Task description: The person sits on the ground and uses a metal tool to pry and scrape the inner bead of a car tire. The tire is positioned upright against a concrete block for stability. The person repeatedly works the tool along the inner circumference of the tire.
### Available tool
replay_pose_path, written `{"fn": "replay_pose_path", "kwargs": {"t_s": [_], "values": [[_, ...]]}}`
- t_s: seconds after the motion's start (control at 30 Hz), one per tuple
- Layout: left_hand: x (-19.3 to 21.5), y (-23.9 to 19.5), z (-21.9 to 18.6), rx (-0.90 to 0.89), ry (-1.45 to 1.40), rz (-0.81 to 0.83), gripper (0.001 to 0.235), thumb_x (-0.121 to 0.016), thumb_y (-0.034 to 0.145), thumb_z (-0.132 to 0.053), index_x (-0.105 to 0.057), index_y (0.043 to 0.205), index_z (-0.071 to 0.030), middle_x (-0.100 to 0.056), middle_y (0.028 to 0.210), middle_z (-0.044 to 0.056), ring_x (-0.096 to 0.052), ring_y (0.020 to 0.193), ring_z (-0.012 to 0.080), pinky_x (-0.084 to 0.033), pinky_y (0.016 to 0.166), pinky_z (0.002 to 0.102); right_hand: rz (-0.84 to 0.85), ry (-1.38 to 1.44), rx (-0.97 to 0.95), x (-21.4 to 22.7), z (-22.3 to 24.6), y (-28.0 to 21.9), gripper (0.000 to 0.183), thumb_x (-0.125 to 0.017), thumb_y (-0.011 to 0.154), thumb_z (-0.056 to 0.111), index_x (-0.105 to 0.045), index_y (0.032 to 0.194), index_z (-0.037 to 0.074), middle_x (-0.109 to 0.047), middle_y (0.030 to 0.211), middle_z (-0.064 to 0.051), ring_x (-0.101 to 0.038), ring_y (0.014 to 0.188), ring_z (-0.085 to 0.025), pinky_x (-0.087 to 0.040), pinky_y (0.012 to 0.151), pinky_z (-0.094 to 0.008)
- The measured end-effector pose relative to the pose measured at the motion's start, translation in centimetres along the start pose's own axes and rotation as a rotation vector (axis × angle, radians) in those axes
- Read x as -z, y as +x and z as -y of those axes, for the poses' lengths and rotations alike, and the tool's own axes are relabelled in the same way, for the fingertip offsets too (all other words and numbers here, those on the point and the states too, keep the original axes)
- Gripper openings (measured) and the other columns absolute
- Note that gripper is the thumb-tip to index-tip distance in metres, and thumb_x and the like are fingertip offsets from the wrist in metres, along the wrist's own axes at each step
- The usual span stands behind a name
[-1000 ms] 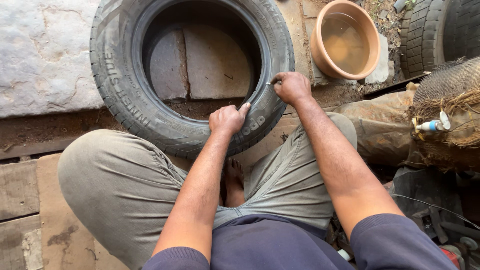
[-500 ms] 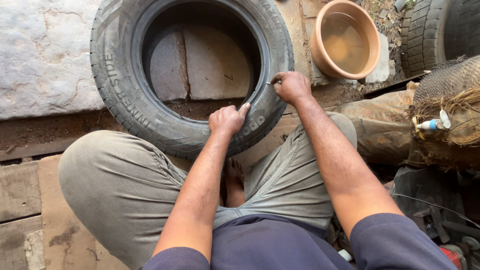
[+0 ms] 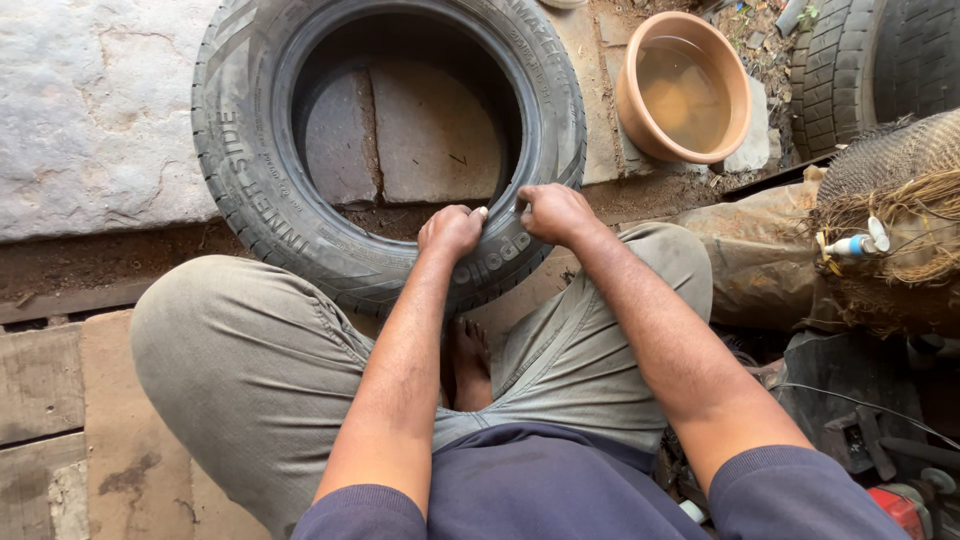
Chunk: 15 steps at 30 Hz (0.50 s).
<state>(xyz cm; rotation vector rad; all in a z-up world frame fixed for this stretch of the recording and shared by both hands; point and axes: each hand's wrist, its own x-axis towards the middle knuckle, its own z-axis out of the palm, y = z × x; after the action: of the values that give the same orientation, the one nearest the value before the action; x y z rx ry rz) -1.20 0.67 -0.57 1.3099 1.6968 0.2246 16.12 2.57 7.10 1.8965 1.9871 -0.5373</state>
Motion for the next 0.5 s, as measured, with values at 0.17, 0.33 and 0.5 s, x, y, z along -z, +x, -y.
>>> {"fn": "replay_pose_path", "kwargs": {"t_s": [0.17, 0.33, 0.5], "values": [[0.2, -0.4, 0.3, 0.024, 0.027, -0.066, 0.044, -0.056, 0.098, -0.051, -0.077, 0.117, -0.017, -0.073, 0.125, 0.01, -0.065, 0.121, 0.0295, -0.047, 0.106, 0.045, -0.069, 0.027, -0.08, 0.3, -0.3, 0.3, 0.026, -0.065, 0.099, 0.024, -0.072, 0.124, 0.026, -0.075, 0.117, -0.004, -0.07, 0.108, -0.018, -0.053, 0.101, -0.04], [0.6, 0.6, 1.8, 0.035, 0.193, -0.122, 0.044, -0.058, 0.099, -0.049, -0.076, 0.116, -0.012, -0.071, 0.126, 0.013, -0.064, 0.122, 0.031, -0.046, 0.105, 0.045, 0.055, 0.004, 0.024, -0.9, 0.0, 0.7, 0.023, -0.071, 0.094, 0.028, -0.077, 0.117, 0.03, -0.073, 0.119, -0.003, -0.066, 0.11, -0.017, -0.053, 0.102, -0.04], [-0.6, 1.8, 3.1, 0.018, 0.253, -0.119, 0.042, -0.056, 0.101, -0.046, -0.077, 0.115, -0.012, -0.073, 0.125, 0.011, -0.065, 0.121, 0.0301, -0.045, 0.103, 0.047, 0.055, 0.094, 0.024, -0.7, 0.1, 0.8, 0.023, -0.073, 0.091, 0.023, -0.079, 0.113, 0.027, -0.074, 0.118, -0.002, -0.068, 0.106, -0.017, -0.056, 0.099, -0.039]]}}
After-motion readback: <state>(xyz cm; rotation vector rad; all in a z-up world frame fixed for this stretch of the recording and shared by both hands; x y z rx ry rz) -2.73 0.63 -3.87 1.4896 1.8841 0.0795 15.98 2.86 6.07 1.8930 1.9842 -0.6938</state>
